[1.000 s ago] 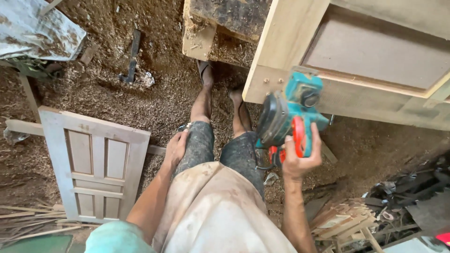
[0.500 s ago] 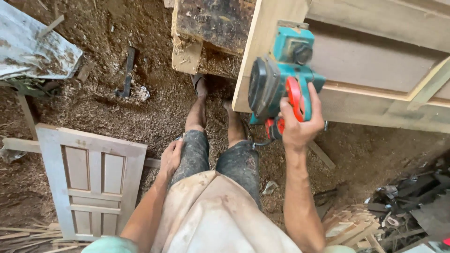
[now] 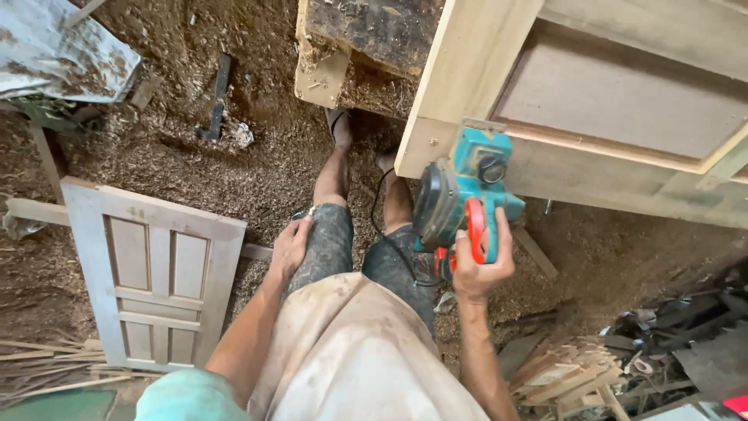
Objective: Using an electric hand planer to smooth and level the surface of a wooden door frame.
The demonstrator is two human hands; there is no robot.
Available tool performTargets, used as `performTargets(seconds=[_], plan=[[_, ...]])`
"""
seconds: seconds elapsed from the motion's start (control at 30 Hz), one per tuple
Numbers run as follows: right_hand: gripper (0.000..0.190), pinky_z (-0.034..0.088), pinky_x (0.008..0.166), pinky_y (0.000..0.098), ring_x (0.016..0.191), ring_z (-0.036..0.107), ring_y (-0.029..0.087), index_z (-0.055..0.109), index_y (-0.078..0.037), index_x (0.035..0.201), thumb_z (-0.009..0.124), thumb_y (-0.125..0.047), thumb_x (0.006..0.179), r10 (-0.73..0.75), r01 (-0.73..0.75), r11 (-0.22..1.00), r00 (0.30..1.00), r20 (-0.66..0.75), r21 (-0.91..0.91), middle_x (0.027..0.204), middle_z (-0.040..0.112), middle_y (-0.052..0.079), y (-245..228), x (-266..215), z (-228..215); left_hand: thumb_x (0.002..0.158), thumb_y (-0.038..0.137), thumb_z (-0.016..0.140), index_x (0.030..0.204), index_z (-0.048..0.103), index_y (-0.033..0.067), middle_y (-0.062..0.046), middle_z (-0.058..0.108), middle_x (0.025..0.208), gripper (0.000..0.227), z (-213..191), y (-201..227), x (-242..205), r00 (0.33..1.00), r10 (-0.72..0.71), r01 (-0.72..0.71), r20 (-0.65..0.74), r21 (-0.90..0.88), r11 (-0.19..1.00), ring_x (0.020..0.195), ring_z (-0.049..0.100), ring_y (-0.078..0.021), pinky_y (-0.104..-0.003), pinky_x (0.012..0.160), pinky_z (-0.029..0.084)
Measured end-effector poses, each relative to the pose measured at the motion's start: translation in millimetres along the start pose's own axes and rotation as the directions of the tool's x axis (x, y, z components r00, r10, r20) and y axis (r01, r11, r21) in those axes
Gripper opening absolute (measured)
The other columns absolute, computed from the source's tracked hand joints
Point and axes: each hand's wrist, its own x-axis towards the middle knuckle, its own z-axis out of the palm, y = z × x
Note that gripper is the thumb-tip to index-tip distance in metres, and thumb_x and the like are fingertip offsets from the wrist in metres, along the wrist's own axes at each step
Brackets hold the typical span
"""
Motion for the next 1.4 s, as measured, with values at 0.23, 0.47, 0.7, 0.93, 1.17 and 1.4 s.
performTargets(seconds=[0.23, 0.47, 0.7, 0.93, 1.17, 1.4], plan=[[0.064, 0.059, 0.085, 0.0436, 0.108, 0.072, 0.035, 0.065, -0.002, 0.137, 0.08, 0.0, 0.076, -0.123, 0.123, 0.992, 0.991, 0.05, -0.006, 0.119, 0.073, 0.024, -25, -4, 40, 0.097, 0.073, 0.046, 0.131, 0.07, 0.0193, -0.026, 0.065, 0.134, 0.068, -1, -3, -6, 1.0, -0.004, 0.004, 0.023, -0.009, 1.0, 0.136, 0.051, -0.0446, -0.053, 0.117, 0.038], [0.06, 0.06, 0.059, 0.0324, 0.071, 0.072, 0.023, 0.062, -0.009, 0.141, 0.077, -0.007, 0.083, -0.1, 0.092, 0.989, 0.993, 0.062, 0.117, 0.11, 0.073, 0.028, -40, 73, 59, 0.097, 0.07, 0.047, 0.132, 0.07, 0.0154, -0.03, 0.064, 0.132, 0.069, -5, 5, -7, 1.0, 0.023, -0.023, 0.001, -0.019, 1.0, 0.135, 0.051, -0.0464, -0.055, 0.116, 0.037], [0.061, 0.056, 0.054, 0.033, 0.062, 0.071, 0.025, 0.058, -0.005, 0.146, 0.077, -0.003, 0.088, -0.134, 0.126, 0.985, 0.989, 0.059, 0.122, 0.095, 0.075, 0.026, -76, 95, -13, 0.099, 0.069, 0.047, 0.132, 0.07, 0.0207, -0.021, 0.067, 0.131, 0.063, -2, 14, 1, 0.997, 0.074, -0.074, -0.001, -0.026, 0.997, 0.134, 0.054, -0.041, -0.051, 0.117, 0.039], [0.064, 0.053, 0.05, 0.0318, 0.058, 0.068, 0.023, 0.062, -0.005, 0.142, 0.074, 0.001, 0.079, -0.011, 0.011, 1.0, 1.0, 0.005, -0.003, 0.087, 0.071, 0.025, -28, 56, -33, 0.099, 0.068, 0.048, 0.13, 0.071, 0.0205, -0.021, 0.069, 0.128, 0.061, 4, 11, -1, 0.997, 0.076, -0.076, -0.014, -0.025, 0.997, 0.132, 0.055, -0.0423, -0.053, 0.115, 0.041], [0.065, 0.062, 0.07, 0.0444, 0.08, 0.072, 0.034, 0.064, 0.0, 0.139, 0.075, 0.001, 0.074, -0.116, 0.121, 0.991, 0.989, 0.095, -0.052, 0.108, 0.071, 0.03, 40, -19, -6, 0.098, 0.068, 0.049, 0.13, 0.071, 0.0193, -0.023, 0.069, 0.128, 0.063, 2, 22, -5, 0.998, 0.058, -0.058, -0.006, -0.009, 0.998, 0.132, 0.055, -0.0436, -0.054, 0.115, 0.04], [0.065, 0.056, 0.094, 0.0473, 0.114, 0.069, 0.037, 0.064, -0.005, 0.14, 0.08, -0.004, 0.077, -0.075, 0.077, 0.996, 0.995, 0.067, -0.035, 0.122, 0.071, 0.024, -18, -5, 37, 0.099, 0.067, 0.048, 0.128, 0.072, 0.0227, -0.022, 0.07, 0.125, 0.058, 3, 11, -4, 0.998, 0.068, -0.068, -0.003, 0.002, 0.998, 0.13, 0.056, -0.0434, -0.054, 0.113, 0.042]])
